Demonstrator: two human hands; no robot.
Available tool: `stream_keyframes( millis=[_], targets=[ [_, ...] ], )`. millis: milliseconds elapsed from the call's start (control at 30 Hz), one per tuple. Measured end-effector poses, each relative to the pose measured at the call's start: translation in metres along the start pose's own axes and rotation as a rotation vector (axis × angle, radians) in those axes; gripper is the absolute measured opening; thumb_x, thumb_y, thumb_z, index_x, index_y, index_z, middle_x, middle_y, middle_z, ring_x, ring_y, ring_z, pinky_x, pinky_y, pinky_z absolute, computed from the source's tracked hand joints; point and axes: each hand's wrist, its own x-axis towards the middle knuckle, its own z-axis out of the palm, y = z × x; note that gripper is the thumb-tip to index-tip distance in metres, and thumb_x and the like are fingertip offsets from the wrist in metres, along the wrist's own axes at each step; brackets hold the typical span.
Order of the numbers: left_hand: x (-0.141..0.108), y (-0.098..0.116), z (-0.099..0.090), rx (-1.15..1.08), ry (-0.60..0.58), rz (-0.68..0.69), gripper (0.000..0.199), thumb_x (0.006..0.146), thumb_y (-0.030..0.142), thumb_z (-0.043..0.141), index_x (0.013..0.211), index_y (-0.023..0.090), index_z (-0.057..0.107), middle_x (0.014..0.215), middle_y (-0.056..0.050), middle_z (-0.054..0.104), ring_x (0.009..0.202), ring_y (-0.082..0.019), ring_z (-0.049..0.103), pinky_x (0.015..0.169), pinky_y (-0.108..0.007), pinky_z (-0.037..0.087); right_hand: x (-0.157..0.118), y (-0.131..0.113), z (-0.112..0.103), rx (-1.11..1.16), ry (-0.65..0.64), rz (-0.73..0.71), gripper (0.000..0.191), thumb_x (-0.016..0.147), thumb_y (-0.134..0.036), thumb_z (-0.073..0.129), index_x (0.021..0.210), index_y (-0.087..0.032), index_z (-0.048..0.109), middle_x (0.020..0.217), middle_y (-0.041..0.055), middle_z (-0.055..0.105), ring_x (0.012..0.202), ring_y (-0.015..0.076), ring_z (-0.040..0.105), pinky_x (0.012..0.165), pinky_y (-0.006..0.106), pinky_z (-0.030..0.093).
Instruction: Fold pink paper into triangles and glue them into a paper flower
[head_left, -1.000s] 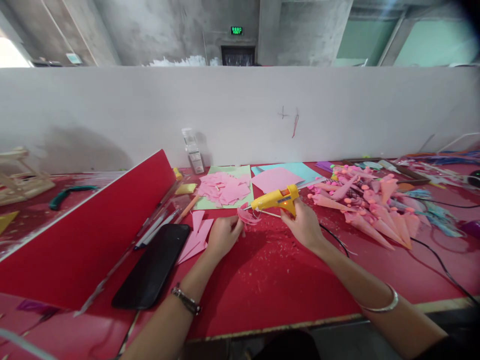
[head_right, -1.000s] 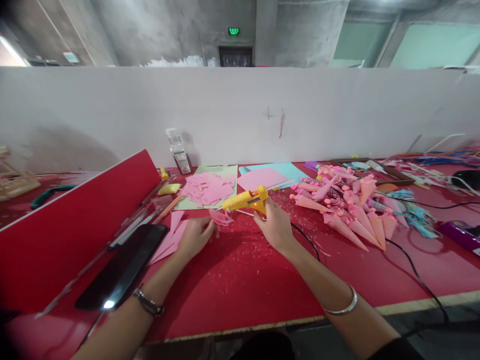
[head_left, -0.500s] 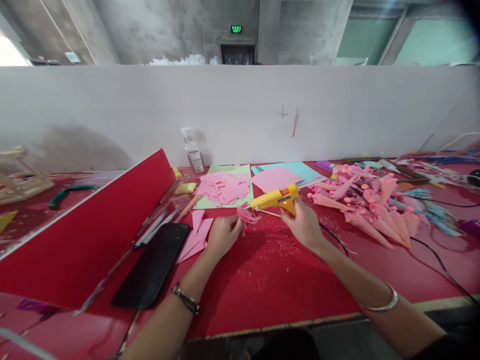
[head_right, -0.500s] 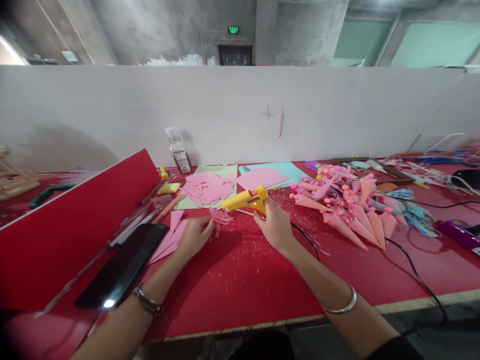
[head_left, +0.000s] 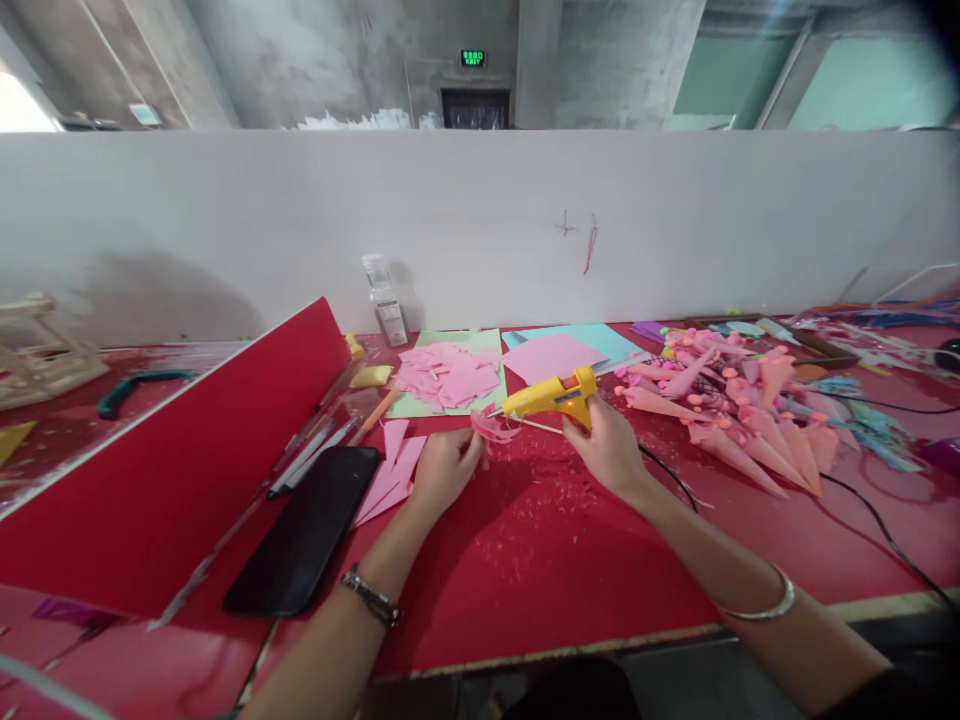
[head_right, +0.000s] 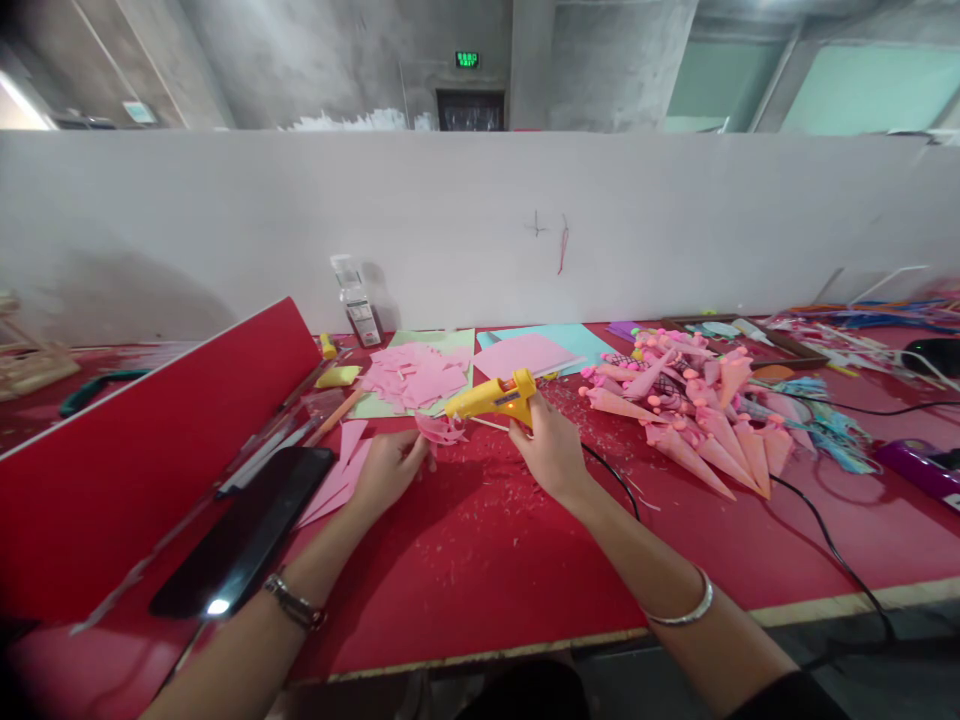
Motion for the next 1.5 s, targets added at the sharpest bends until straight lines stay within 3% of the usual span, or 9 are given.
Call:
stream_keyframes(
  millis=[867,1500],
  targets=[
    [0.0005,0.0022,-0.0042,0.042,0.051,0.004,0.042,0.082,0.031,0.033,0.051,0.015,0.057,0.041,0.001,0.052,0.039,-0.009,0.047,0.046,-0.019,0.031,0.0010,0.0023,0.0001,-0.034,-0.007,-0.003,0.032,0.076,-0.027,0.043,0.104,-0.014,0.049,0.075,0.0079,0.063,0.064,0.0220,0.058,0.052,0.027,0.037],
    [0.0002,-0.0021,-0.0020,0.063,0.010,0.035,0.039,0.080,0.026,0.034,0.051,0.015,0.056,0.042,0.001,0.053,0.039,-0.009,0.048,0.045,-0.019,0.028,-0.0007,-0.0008,-0.0008,0.051,0.013,-0.009,0.035,0.076,-0.028,0.043,0.107,-0.013,0.048,0.074,0.0081,0.063,0.061,0.0197,0.058,0.051,0.026,0.037]
  ],
)
